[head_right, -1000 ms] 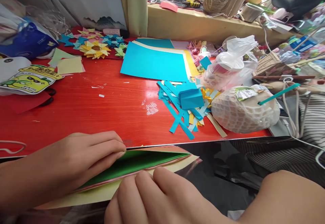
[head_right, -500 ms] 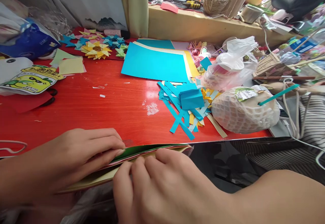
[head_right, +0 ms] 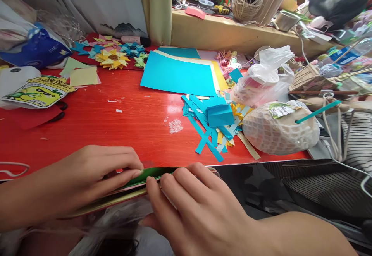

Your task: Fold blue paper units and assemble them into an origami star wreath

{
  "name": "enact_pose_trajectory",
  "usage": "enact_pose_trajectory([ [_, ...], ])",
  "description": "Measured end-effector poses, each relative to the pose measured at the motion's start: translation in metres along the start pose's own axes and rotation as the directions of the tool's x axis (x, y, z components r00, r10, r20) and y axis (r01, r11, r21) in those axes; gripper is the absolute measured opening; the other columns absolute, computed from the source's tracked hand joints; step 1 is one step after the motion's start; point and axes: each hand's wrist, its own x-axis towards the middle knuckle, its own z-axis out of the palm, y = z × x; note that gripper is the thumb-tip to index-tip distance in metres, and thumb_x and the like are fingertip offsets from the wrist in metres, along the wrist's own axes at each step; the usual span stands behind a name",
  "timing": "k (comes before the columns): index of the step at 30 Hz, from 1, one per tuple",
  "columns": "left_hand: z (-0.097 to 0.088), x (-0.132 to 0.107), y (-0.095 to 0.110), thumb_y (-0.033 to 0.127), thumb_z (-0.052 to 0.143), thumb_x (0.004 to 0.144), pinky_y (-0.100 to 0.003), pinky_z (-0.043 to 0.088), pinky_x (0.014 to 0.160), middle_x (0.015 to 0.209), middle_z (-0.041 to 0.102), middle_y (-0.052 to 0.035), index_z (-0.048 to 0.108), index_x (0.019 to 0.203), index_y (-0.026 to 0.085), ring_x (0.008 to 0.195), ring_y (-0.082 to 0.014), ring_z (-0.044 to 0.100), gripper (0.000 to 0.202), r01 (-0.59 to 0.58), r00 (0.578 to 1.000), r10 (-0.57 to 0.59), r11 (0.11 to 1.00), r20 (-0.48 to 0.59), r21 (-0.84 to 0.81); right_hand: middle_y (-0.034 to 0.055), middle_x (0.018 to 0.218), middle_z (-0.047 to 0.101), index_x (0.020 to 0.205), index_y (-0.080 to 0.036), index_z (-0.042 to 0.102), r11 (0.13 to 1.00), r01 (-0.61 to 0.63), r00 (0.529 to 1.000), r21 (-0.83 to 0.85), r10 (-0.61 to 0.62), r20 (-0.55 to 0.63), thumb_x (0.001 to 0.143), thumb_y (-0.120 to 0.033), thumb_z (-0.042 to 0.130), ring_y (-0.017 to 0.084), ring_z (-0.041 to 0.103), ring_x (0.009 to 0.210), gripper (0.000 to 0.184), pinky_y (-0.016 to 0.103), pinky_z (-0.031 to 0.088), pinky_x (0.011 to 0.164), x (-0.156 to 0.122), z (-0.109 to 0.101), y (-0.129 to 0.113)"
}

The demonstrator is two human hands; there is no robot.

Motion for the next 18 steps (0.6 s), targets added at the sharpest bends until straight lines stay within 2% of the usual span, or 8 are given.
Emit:
enact_pose_trajectory([
  [3,0.001,0.001,-0.001,0.022,0.043,0.095,-0.018,0.039,0.058,0.078,0.064,0.0015,0.063,0.082,0.016,0.068,-0.0088,0.057,0.024,0.023,0.999,-0.024,0.999,-0.023,-0.031,0.0039,0.083,0.072,0.097,-0.013,0.069,0.999,0.027,1.0,-0.016,-0.027,-0.015,0.092,-0.012,0.049,0.015,0.064,0.075,0.02,0.031,0.05,0.067,-0.005,-0.003,-0.003],
  [7,0.002,0.002,-0.001,0.02,0.045,0.094,-0.018,0.038,0.058,0.076,0.064,0.0015,0.063,0.08,0.015,0.067,-0.0085,0.056,0.023,0.043,0.999,-0.044,0.999,-0.016,-0.031,0.0022,0.089,0.073,0.099,-0.014,0.07,0.998,0.057,0.998,-0.022,-0.057,0.013,0.09,-0.008,0.049,0.014,0.065,0.08,0.023,0.028,0.051,0.071,-0.01,-0.003,-0.003],
  [13,-0.001,0.005,-0.003,0.02,0.046,0.093,-0.017,0.037,0.057,0.074,0.064,0.0024,0.063,0.077,0.015,0.065,-0.0072,0.056,0.023,0.045,0.998,-0.047,0.998,-0.034,-0.054,0.004,0.089,0.072,0.1,-0.01,0.07,0.999,0.003,0.978,-0.038,-0.011,-0.209,0.092,-0.007,0.04,0.013,0.063,0.08,0.031,0.029,0.046,0.069,-0.019,0.018,-0.006],
  [18,0.0,0.007,-0.008,0.023,0.049,0.092,-0.015,0.037,0.058,0.076,0.066,0.0043,0.064,0.078,0.017,0.067,-0.0058,0.056,0.022,0.089,0.995,-0.093,0.985,-0.018,-0.151,0.0038,0.082,0.072,0.092,-0.008,0.072,0.994,0.067,0.965,-0.083,-0.086,-0.247,0.093,-0.005,0.036,0.012,0.063,0.079,0.036,0.028,0.043,0.065,-0.019,0.023,-0.003],
])
